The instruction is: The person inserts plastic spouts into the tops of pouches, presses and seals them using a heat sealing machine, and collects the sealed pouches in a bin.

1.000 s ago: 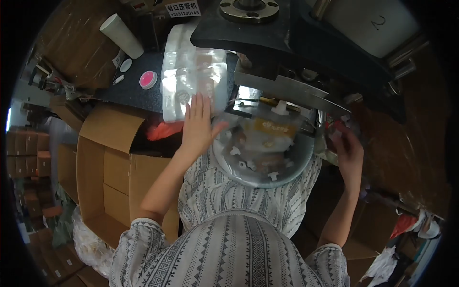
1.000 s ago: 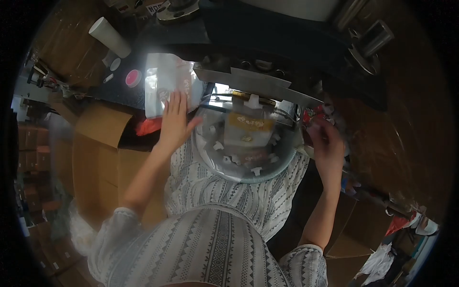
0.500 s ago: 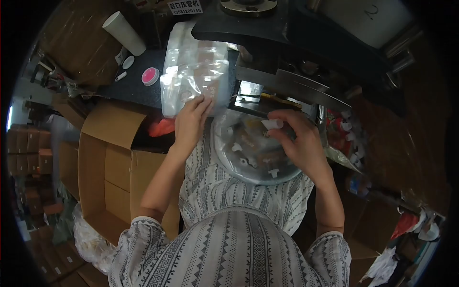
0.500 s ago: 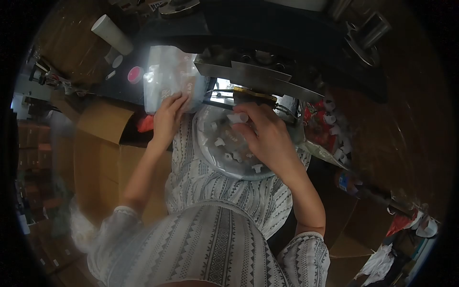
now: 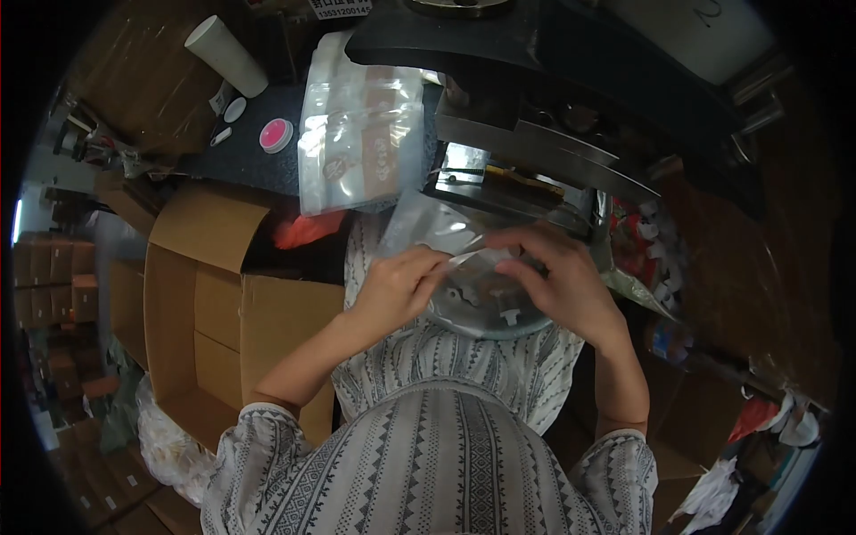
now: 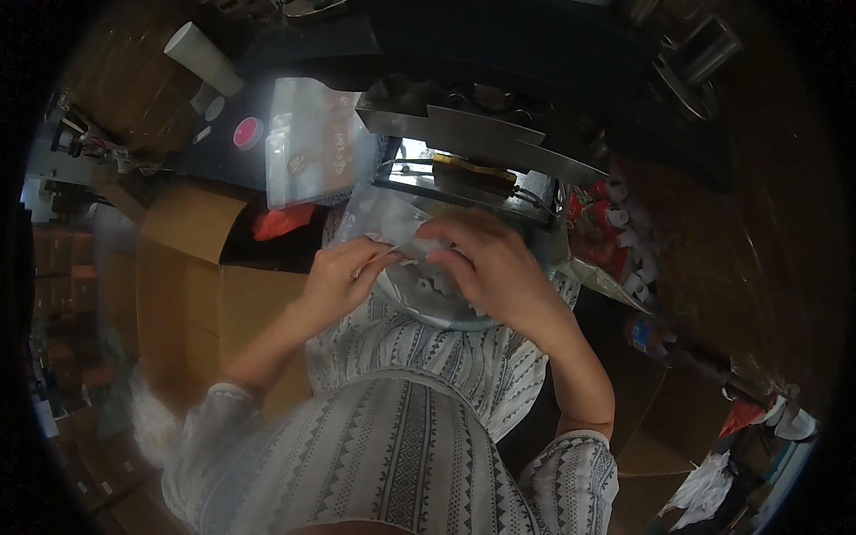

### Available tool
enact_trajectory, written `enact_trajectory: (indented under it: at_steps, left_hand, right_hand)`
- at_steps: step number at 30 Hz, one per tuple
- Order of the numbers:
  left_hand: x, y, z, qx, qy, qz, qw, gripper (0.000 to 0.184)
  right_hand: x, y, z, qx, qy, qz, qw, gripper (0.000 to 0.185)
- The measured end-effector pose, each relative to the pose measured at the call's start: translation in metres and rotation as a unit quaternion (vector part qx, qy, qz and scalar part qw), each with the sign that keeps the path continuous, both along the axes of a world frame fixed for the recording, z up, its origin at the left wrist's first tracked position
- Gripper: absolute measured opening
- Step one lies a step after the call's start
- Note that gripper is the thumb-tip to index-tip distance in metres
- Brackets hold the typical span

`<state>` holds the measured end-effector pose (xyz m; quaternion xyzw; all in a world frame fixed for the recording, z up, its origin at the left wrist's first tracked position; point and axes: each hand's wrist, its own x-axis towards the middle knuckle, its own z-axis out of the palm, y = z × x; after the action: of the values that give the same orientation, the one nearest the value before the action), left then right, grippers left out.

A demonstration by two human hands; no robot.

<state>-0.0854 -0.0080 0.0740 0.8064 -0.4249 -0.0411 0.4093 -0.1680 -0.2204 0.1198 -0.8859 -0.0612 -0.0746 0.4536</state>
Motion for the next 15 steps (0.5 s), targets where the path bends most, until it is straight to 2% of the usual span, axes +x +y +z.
enact_trajectory:
  at_steps: [1, 2, 3, 4, 5, 6, 7, 8, 9, 10, 12, 13, 14, 15]
  left_hand:
    - [-0.001, -0.006, -0.007, -0.025, 0.036, -0.031, 0.999, 0.012]
    - [-0.001, -0.014, -0.012, -0.025, 0.037, -0.032, 0.999, 0.012]
    - [-0.001, -0.023, -0.015, -0.003, 0.143, -0.022, 0.989, 0.015]
    - [0.001, -0.032, -0.016, 0.019, 0.248, -0.011, 0.969, 0.019]
    - [0.007, -0.041, -0.01, 0.018, 0.247, -0.012, 0.969, 0.019]
    - [0.014, -0.05, 0.001, 0.042, 0.345, 0.003, 0.938, 0.023]
    - [0.021, -0.059, 0.007, 0.065, 0.439, 0.018, 0.896, 0.026]
    - [0.027, -0.067, -0.001, 0.065, 0.44, 0.018, 0.895, 0.026]
    - [0.032, -0.075, -0.017, -0.006, 0.483, 0.032, 0.875, 0.027]
    - [0.034, -0.08, -0.022, -0.075, 0.523, 0.046, 0.848, 0.028]
    - [0.037, -0.081, -0.022, -0.072, 0.539, 0.045, 0.838, 0.03]
    - [0.036, -0.08, -0.021, -0.067, 0.554, 0.045, 0.828, 0.032]
    - [0.037, -0.074, -0.022, -0.065, 0.555, 0.045, 0.828, 0.032]
    - [0.04, -0.064, -0.021, -0.011, 0.412, 0.066, 0.909, 0.036]
  right_hand:
    - [-0.001, -0.003, -0.001, 0.0, 0.001, -0.001, 1.0, 0.029]
    - [-0.001, -0.007, -0.002, 0.047, 0.041, -0.054, 0.997, 0.029]
    - [-0.002, -0.011, -0.004, 0.094, 0.08, -0.107, 0.987, 0.028]
    - [-0.005, -0.017, -0.007, 0.093, 0.079, -0.107, 0.987, 0.028]
    - [-0.009, -0.023, -0.011, 0.051, 0.053, -0.163, 0.984, 0.029]
    - [-0.013, -0.029, -0.013, 0.009, 0.028, -0.217, 0.976, 0.029]
    - [-0.019, -0.034, -0.011, 0.009, 0.028, -0.217, 0.976, 0.029]
    - [-0.026, -0.038, -0.007, -0.068, 0.025, -0.23, 0.971, 0.03]
    - [-0.032, -0.044, -0.006, -0.144, 0.022, -0.242, 0.959, 0.03]
    - [-0.036, -0.051, -0.008, -0.145, 0.023, -0.243, 0.959, 0.03]
    - [-0.044, -0.067, -0.017, -0.235, 0.02, -0.37, 0.899, 0.028]
    - [-0.046, -0.082, -0.032, -0.234, 0.022, -0.37, 0.899, 0.028]
    - [-0.044, -0.1, -0.052, -0.329, 0.078, -0.39, 0.856, 0.026]
    - [-0.044, -0.109, -0.063, -0.42, 0.132, -0.403, 0.802, 0.024]
